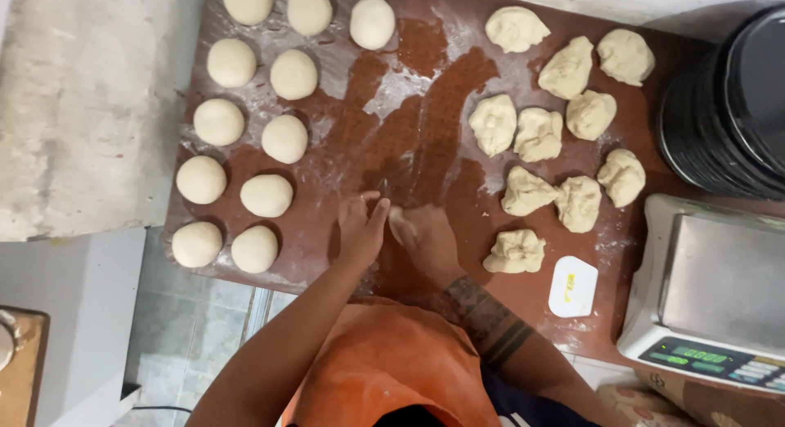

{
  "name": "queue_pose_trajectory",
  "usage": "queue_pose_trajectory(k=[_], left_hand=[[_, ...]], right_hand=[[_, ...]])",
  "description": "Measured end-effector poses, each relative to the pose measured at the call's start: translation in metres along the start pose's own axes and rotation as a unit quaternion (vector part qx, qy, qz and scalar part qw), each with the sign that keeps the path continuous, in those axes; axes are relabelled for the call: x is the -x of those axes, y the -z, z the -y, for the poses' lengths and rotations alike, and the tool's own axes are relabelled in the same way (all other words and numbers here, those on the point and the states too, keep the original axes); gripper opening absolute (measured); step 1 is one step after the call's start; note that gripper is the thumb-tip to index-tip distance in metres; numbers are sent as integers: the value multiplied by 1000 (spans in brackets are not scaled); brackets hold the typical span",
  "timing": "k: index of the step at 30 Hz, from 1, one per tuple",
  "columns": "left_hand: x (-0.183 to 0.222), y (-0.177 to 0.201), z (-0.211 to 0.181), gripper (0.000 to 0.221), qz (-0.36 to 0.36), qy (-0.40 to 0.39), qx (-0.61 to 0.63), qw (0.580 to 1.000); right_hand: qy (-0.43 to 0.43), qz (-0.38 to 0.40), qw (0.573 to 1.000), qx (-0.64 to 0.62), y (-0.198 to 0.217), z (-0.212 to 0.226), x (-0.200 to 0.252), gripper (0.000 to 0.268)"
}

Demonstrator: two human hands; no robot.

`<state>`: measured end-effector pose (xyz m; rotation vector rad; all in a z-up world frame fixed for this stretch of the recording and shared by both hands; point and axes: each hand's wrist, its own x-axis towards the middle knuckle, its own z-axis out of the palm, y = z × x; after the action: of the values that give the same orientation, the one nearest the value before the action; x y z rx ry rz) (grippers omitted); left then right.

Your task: Shaping pieces of dough into balls on a floured work surface

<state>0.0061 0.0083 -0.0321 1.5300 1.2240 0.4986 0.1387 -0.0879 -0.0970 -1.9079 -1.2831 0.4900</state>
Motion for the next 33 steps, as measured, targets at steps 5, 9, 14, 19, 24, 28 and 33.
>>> queue_pose_trajectory(k=[5, 9, 14, 19, 24, 28, 33], left_hand=[[-2, -22, 56, 70, 92, 17, -55, 994], [21, 3, -16, 66, 66, 149, 42, 986], [23, -2, -41, 56, -21, 151, 199, 968], [-14, -4, 66, 55, 23, 52, 105, 993], [5, -18, 57, 67, 67, 106, 22, 992], [-1, -12, -1, 57, -63, 227, 133, 963], [2, -9, -19, 38, -110, 198, 256, 940]], right_hand=[[75, 200, 945, 246, -19, -37, 9, 34], [-428, 105, 792, -422, 0, 17, -18, 59], [-148, 87, 934, -314, 31, 82, -12, 51], [47, 74, 991, 104, -3, 7, 1, 32], [-88, 218, 940, 246, -19, 25, 0, 41], [-336, 183, 877, -291, 48, 99, -33, 73], [-225, 104, 899, -361, 43, 93, -18, 66]])
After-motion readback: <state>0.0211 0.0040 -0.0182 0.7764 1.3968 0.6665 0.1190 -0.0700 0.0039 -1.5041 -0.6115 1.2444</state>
